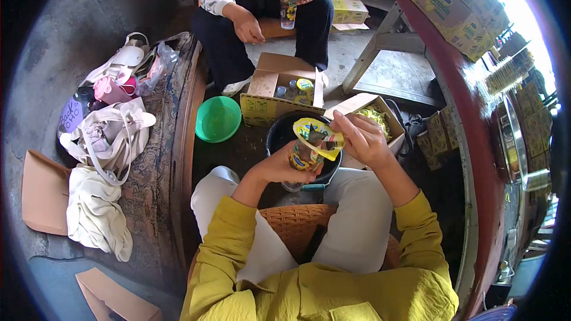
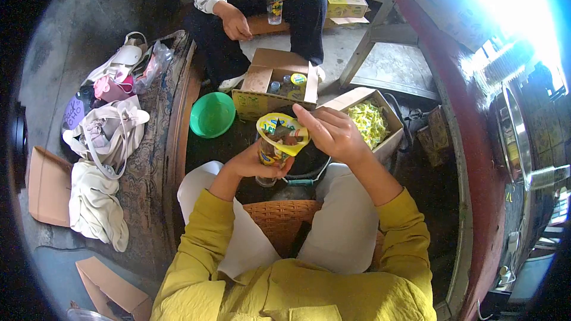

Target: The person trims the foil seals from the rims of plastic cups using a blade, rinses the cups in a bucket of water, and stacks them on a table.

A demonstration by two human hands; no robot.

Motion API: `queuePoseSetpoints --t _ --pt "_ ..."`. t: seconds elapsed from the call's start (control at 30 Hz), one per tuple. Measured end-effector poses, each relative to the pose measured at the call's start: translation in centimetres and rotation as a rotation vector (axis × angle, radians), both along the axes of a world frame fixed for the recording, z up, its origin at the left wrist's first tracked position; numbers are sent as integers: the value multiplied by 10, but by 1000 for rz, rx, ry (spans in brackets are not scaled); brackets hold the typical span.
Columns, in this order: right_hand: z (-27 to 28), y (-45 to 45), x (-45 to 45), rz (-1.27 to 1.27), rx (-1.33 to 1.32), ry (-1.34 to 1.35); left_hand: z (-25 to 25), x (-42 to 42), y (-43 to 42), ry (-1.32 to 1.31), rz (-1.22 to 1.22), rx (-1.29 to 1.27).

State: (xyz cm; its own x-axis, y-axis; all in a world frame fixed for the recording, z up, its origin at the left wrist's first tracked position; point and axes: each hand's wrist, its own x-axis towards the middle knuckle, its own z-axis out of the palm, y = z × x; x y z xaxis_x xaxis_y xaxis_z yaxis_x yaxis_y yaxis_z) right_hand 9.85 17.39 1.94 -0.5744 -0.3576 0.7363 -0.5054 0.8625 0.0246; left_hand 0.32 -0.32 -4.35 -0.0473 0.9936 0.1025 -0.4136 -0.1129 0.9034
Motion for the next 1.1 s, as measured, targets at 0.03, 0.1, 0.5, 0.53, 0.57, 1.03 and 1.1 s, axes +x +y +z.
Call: queuePoseSetpoints --t 0.03,0.1,0.5,0.53,0.57,1.03,1.1 --pt "-1 0 0 9 7 1 -2 -1 0 -12 -77 3" --pt "-2 -1 0 24 -4 18 -8 0 1 -91 -132 25" --pt "7 19 -3 -56 88 16 -4 -6 6 68 353 92" --pt "7 22 -1 -83 108 -11 -8 -9 5 69 381 94" --pt "7 23 -1 -110 127 -37 -10 -10 4 71 408 96" --pt "7 13 0 -98 125 -36 -10 8 8 224 413 -11" --pt "7 13 -1 -77 107 -31 -9 9 6 125 311 -28"
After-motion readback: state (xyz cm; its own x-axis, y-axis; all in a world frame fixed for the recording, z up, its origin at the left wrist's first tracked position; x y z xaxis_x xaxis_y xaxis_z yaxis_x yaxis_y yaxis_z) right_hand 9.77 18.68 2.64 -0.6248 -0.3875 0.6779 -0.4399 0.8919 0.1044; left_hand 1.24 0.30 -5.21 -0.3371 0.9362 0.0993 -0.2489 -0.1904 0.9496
